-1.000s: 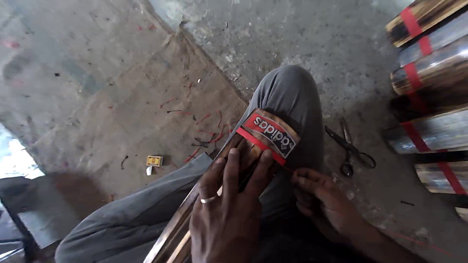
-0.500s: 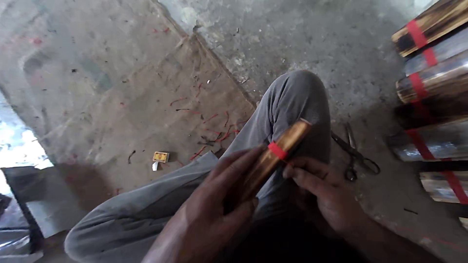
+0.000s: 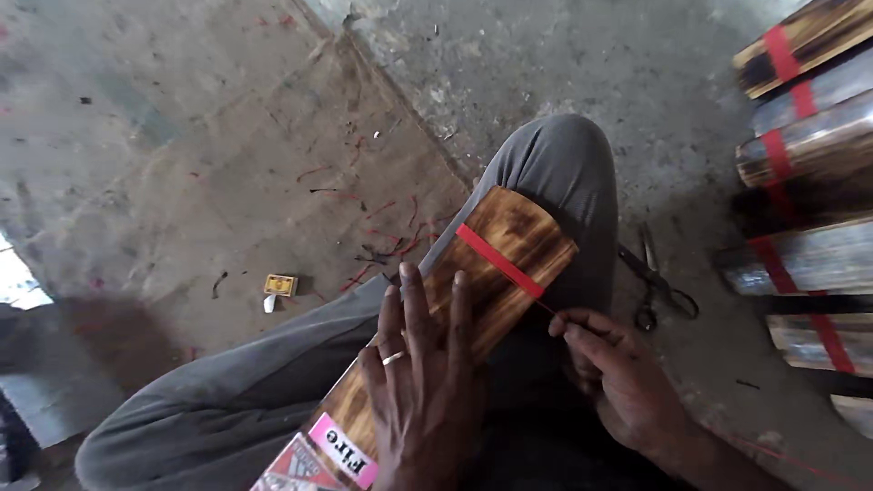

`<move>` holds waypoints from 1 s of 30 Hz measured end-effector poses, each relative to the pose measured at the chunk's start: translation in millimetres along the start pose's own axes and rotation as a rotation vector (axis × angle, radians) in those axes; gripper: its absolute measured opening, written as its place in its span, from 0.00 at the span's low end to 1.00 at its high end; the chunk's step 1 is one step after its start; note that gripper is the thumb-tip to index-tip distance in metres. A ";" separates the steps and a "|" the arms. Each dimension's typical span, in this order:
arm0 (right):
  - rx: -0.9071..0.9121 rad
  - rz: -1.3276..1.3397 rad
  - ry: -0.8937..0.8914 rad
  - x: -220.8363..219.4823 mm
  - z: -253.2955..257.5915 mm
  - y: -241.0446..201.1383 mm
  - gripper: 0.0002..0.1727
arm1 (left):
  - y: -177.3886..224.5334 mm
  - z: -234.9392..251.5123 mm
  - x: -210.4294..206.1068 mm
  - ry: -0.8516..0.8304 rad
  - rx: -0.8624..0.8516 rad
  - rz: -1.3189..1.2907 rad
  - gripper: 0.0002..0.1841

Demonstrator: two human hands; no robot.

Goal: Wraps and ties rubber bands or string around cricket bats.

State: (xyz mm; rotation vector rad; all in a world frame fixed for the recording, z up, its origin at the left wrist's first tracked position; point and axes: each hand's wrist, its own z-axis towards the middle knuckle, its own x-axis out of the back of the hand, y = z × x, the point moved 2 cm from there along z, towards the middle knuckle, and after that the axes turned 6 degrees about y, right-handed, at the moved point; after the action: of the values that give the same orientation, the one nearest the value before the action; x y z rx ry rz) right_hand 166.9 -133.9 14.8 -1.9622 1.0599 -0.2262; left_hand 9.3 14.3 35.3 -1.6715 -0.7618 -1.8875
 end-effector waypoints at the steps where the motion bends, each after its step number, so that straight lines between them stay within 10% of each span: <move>1: 0.001 0.016 0.001 2.1 0.1 0.3 0.11 | -1.1 1.0 1.7 -0.017 0.003 -0.005 0.54; 8: 0.087 0.039 -0.169 -8.9 0.9 -20.8 0.11 | -19.6 13.2 32.9 -0.200 0.005 -0.184 0.60; 18: 0.188 0.158 -0.405 -37.4 -7.5 -56.4 0.10 | -45.5 26.5 76.1 -0.883 0.119 -1.007 0.48; 25: 0.019 0.139 -0.262 -47.8 13.4 -49.2 0.13 | -20.1 7.6 77.1 -0.080 -0.003 -0.292 0.41; 30: -0.054 0.112 -0.193 -44.2 14.3 -44.7 0.12 | 24.3 -9.7 28.7 0.031 -0.082 0.168 0.43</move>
State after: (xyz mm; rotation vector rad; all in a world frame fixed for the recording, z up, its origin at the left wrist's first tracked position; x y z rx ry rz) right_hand 173.3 -80.4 50.3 -1.9221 1.0534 0.0530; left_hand 15.8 -10.0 64.8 -1.6946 -0.5209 -1.8443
